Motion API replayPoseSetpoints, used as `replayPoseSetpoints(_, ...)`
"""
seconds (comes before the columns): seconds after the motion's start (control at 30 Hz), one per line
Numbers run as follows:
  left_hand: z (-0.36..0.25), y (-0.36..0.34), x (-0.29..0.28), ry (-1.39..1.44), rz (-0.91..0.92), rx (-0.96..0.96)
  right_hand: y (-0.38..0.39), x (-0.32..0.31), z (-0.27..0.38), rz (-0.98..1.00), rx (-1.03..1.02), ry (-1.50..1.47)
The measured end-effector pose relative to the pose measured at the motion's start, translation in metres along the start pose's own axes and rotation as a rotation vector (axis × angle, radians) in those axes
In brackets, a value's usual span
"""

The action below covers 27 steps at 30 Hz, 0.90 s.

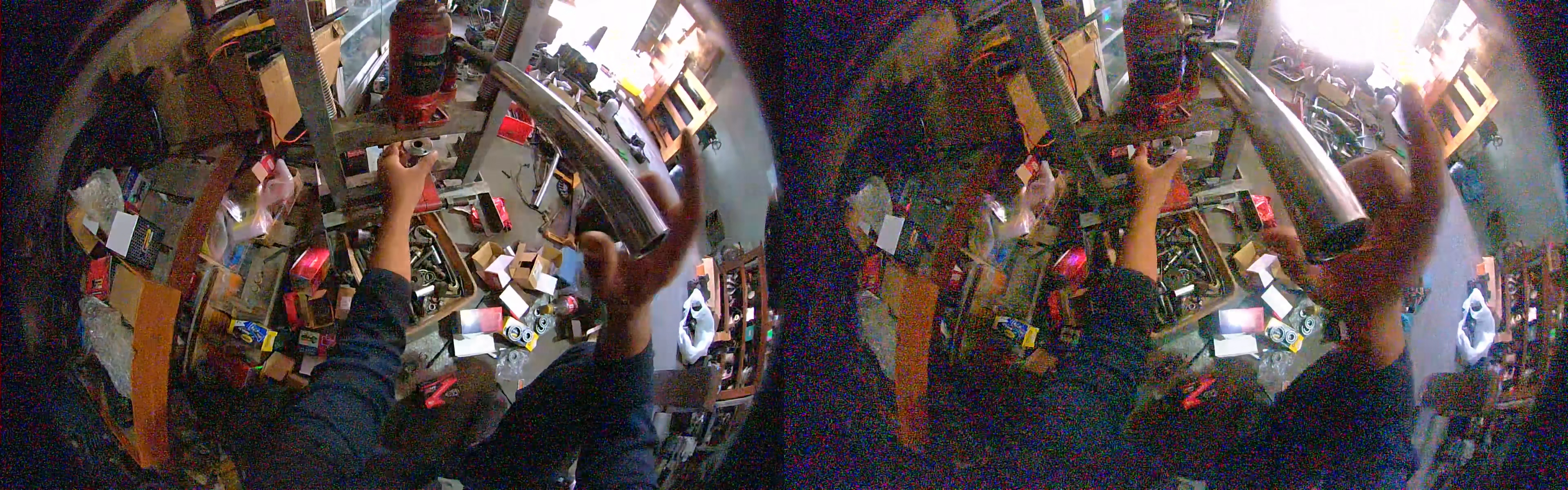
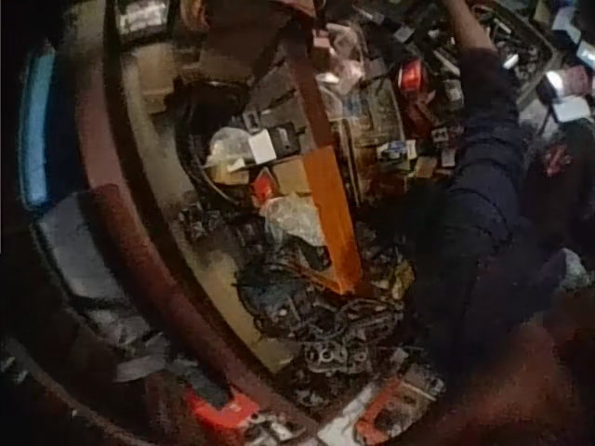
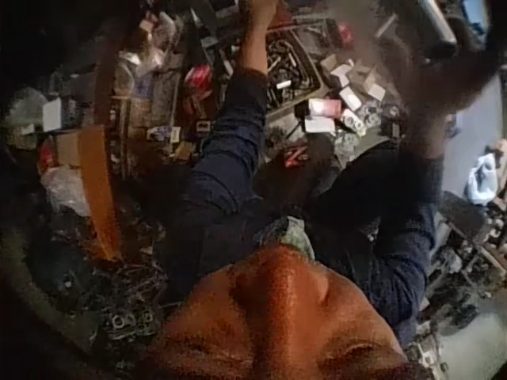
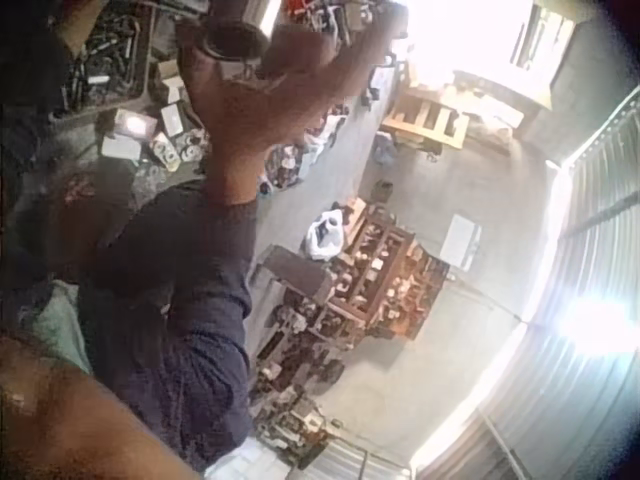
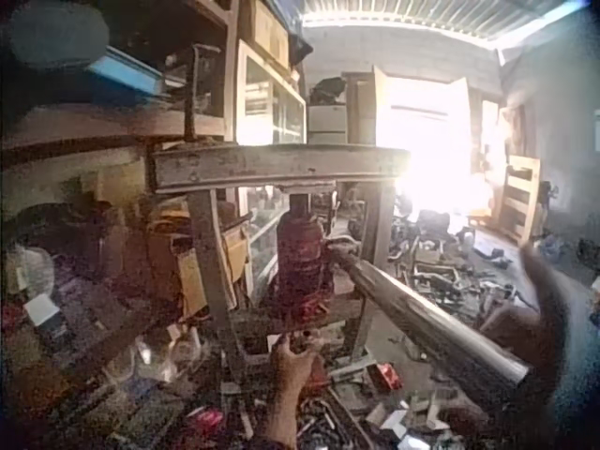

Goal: The person aligns a bearing onto a camshaft by hand, places the assembly into a hydraulic press, and pumps the press lever to fit the bearing onto the shaft. Afterward, the person removes the assembled camshaft and turns the bearing by hand.

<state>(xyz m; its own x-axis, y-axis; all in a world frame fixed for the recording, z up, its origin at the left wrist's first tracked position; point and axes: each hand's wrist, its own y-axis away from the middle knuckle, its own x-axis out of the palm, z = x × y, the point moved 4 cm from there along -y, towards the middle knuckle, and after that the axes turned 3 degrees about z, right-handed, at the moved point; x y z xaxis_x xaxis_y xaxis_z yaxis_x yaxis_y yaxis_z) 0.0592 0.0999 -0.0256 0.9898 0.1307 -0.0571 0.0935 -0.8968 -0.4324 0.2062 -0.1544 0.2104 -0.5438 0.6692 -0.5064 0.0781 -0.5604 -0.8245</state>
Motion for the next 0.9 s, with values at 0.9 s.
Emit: replayPoseSetpoints(0.9,-0.030,-0.042,-0.135,0.108,-0.212,0.057,0.031,0.052,0.017,0.244,-0.094,0.286)
